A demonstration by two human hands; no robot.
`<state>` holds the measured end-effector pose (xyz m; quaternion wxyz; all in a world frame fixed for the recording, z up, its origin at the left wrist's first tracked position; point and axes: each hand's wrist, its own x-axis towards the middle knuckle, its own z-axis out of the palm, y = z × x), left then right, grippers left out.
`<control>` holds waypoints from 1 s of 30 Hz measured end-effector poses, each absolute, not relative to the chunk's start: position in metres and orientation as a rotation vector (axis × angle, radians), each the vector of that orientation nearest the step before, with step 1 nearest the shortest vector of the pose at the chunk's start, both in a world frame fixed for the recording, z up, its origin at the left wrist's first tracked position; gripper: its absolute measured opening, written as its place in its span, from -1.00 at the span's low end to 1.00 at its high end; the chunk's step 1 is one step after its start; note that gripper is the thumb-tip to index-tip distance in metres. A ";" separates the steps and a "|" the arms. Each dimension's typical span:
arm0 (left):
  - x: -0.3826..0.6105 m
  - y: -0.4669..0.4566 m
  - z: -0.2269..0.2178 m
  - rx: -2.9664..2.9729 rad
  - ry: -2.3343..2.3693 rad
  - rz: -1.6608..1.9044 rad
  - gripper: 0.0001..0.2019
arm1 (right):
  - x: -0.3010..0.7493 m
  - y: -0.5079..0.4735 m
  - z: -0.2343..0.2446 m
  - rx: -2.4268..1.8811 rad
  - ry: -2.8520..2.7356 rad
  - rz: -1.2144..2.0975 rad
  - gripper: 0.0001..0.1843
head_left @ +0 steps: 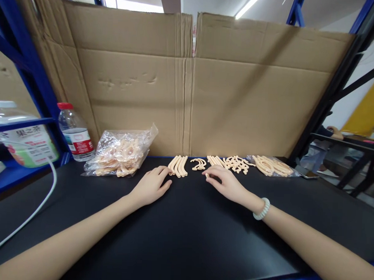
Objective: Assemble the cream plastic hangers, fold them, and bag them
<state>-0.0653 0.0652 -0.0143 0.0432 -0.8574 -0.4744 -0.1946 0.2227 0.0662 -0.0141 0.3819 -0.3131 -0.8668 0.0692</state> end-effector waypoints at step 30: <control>-0.060 0.059 -0.015 -2.823 -1.185 -0.506 -0.56 | 0.245 0.092 -0.016 -0.834 -2.291 -0.066 -0.78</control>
